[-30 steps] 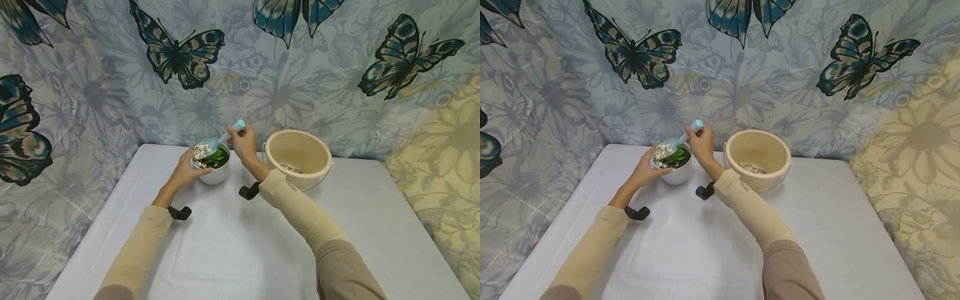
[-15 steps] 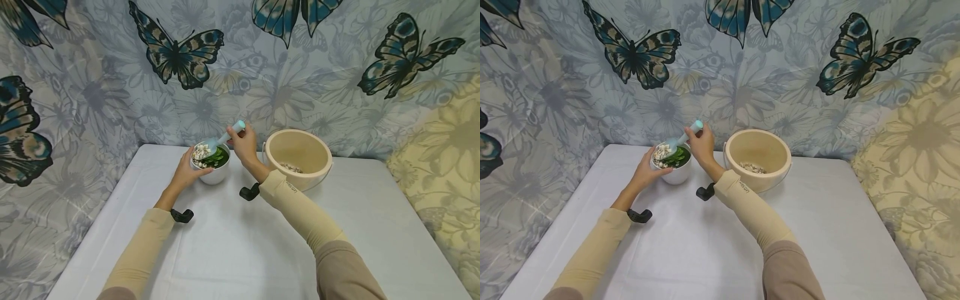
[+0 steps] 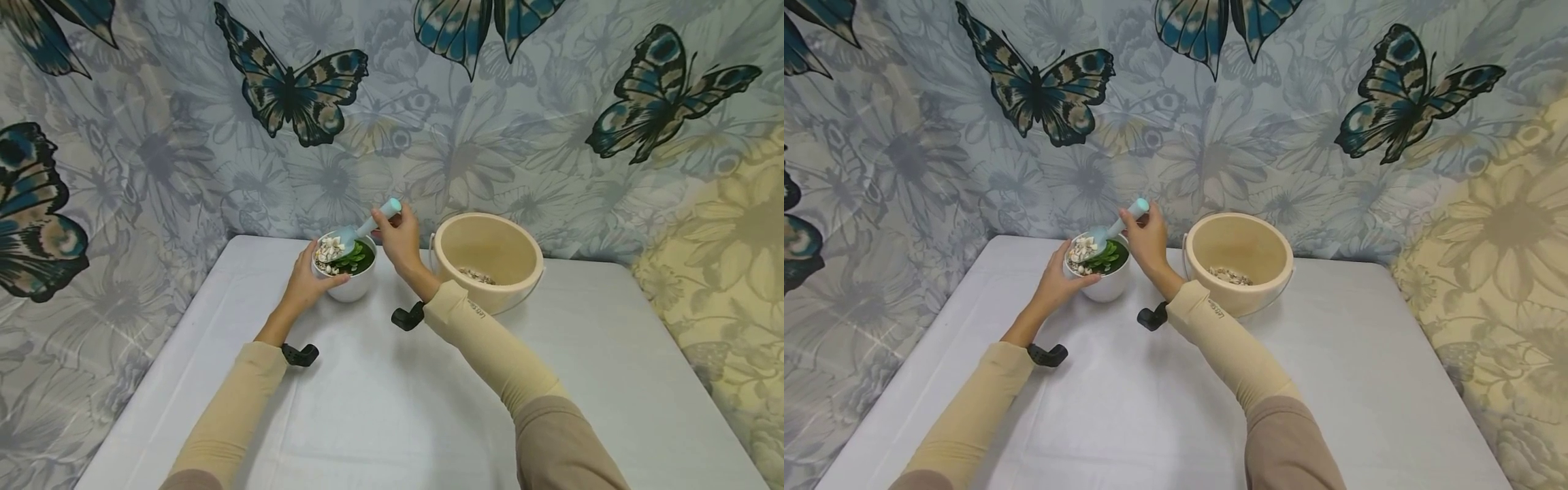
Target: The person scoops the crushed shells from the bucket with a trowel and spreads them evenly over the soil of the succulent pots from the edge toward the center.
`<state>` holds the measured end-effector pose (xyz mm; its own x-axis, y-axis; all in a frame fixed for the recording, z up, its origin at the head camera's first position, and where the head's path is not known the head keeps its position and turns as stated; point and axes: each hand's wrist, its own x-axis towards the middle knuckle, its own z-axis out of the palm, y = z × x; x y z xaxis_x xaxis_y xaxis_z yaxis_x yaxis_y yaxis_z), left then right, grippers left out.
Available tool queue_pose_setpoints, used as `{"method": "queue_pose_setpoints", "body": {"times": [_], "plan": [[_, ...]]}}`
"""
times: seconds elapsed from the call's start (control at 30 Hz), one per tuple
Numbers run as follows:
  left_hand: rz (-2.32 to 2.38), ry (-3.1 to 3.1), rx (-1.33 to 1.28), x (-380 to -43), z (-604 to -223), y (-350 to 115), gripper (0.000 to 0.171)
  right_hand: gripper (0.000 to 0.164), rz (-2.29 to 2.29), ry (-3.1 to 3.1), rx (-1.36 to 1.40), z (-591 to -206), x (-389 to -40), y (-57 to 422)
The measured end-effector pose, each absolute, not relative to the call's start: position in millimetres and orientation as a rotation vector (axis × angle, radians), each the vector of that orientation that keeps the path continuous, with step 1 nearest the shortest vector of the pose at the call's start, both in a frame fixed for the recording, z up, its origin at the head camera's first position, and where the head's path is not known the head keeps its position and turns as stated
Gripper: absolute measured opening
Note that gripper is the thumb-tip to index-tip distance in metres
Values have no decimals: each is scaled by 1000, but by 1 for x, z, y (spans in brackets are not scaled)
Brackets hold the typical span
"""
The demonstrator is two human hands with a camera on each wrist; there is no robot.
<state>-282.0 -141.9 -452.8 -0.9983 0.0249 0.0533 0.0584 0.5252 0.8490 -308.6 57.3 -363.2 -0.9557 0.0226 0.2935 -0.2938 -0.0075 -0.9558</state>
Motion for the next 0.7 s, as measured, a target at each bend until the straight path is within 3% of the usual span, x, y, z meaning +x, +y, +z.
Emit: {"method": "queue_pose_setpoints", "body": {"times": [0.43, 0.7], "plan": [[-1424, -2754, -63, -281, -448, -142, 115, 25, 2077, -2028, 280, -356, -311, 57], [-1472, -2821, -123, -287, -443, -154, 113, 33, 2024, -2073, 315, -357, -313, 54]]}}
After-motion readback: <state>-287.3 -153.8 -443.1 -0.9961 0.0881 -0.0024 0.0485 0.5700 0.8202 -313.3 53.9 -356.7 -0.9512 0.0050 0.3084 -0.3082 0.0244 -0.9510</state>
